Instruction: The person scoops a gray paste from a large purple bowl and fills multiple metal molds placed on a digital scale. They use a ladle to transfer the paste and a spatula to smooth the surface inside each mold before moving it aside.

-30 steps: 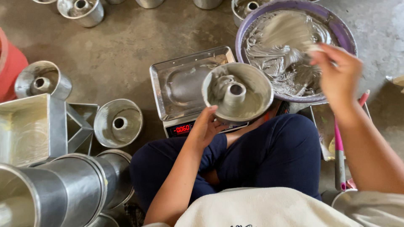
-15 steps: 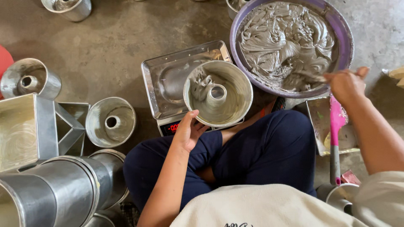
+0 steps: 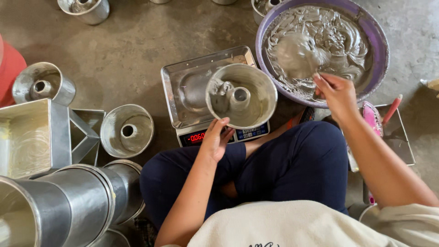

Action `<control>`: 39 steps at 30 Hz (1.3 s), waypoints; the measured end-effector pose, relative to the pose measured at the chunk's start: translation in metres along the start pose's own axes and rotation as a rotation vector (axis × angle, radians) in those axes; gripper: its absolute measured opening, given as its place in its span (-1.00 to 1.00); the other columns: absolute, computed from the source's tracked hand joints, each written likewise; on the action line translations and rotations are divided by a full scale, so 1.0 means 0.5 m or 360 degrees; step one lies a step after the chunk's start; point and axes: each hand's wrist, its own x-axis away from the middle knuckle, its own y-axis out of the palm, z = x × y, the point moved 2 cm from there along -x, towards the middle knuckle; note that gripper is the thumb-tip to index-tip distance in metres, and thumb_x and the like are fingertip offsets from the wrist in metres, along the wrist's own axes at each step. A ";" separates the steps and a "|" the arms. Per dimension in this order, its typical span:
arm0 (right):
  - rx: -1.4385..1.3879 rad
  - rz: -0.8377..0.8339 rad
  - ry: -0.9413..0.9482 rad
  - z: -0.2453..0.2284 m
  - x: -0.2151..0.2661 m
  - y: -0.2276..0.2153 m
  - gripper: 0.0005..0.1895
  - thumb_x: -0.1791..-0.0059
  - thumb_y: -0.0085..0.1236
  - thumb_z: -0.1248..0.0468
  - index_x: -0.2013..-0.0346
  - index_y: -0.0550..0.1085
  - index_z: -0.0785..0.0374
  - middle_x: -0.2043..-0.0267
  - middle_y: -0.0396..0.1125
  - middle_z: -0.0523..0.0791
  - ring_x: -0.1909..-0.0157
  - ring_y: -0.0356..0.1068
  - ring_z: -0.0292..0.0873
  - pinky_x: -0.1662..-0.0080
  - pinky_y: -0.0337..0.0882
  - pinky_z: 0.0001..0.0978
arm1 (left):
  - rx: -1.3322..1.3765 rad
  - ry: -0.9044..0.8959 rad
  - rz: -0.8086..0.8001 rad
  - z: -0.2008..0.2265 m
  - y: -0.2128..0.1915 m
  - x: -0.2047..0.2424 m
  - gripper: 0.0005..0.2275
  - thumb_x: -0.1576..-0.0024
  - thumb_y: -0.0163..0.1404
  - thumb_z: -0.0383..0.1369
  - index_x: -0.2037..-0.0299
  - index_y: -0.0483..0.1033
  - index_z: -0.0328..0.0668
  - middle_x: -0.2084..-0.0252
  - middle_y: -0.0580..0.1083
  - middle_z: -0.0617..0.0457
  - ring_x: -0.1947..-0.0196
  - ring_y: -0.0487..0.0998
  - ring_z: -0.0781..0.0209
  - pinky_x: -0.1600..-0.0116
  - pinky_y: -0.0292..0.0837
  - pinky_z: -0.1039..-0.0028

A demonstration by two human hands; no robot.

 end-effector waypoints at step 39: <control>0.2333 -0.0137 -0.0204 0.316 -0.126 -0.319 -0.74 -0.18 0.00 0.04 -0.03 0.62 -0.12 0.04 0.46 0.05 -0.11 0.36 0.19 -0.02 0.30 0.22 | 0.0054 0.0063 0.0109 0.016 -0.056 0.015 -0.70 -0.09 0.17 -0.30 0.04 0.53 -0.29 0.05 0.50 0.06 0.05 0.54 0.18 -0.14 0.52 0.36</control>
